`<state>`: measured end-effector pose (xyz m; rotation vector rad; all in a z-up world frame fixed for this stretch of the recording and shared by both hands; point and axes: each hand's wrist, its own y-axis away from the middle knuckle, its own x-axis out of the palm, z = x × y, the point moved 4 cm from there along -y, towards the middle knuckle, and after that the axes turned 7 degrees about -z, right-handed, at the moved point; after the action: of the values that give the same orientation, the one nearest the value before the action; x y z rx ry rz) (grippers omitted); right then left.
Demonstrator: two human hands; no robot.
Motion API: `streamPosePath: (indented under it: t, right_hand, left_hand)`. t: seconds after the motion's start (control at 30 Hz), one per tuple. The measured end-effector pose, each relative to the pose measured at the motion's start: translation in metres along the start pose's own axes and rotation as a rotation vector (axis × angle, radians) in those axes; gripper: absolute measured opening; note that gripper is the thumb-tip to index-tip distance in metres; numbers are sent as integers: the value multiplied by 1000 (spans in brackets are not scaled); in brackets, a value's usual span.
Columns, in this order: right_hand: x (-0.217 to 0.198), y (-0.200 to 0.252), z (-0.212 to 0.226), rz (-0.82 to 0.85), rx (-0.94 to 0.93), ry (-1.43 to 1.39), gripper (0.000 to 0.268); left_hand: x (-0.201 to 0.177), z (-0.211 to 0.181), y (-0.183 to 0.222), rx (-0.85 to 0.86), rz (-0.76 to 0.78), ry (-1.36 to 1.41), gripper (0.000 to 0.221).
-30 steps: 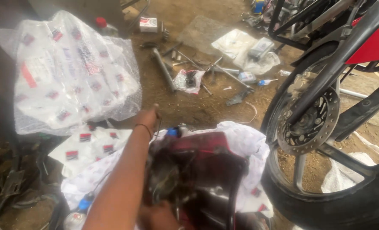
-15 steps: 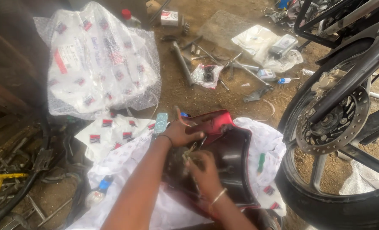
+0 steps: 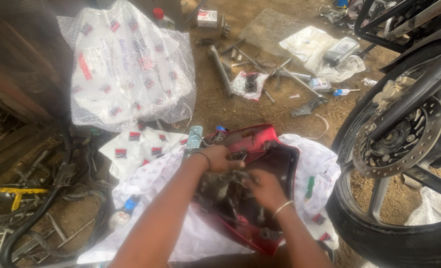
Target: The person works on a red motorcycle front fairing resting on bubble wrap on the ground. They use a screwdriver to remove screws from the panel, lift off the front cover, and manipulate the wiring and components behind it by hand.
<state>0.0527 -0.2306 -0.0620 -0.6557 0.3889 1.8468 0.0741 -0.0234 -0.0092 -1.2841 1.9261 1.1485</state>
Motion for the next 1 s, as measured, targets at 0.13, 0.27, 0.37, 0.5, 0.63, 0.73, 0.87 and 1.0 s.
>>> streamPosePath:
  t: [0.13,0.27,0.37,0.5,0.63,0.73,0.87,1.0]
  right_hand:
    - [-17,-8,11,-123,219,-47,33]
    - [-18,-15,0,-107,219,-37,33]
    - [-19,-12,-2,46,473,-188,34]
    - [-22,-7,7,263,508,-426,34]
    - [-14,14,35,560,454,-538,36]
    - [-5,21,49,609,283,-468,44]
    - [11,15,37,623,185,-424,46]
    - [10,6,38,502,152,-395,41]
  left_hand:
    - [-29,-49,48,-118,138,-133,47]
    - [1,-8,16,-64,-16,-227,41]
    - [15,13,-1,64,-81,-88,39]
    - [14,26,-1,15,55,88,42]
    - [-4,12,36,-150,196,135,57]
    - [21,51,8,112,357,297,60]
    - [27,68,18,-186,279,724,57]
    - [39,80,-12,-17,72,892,59]
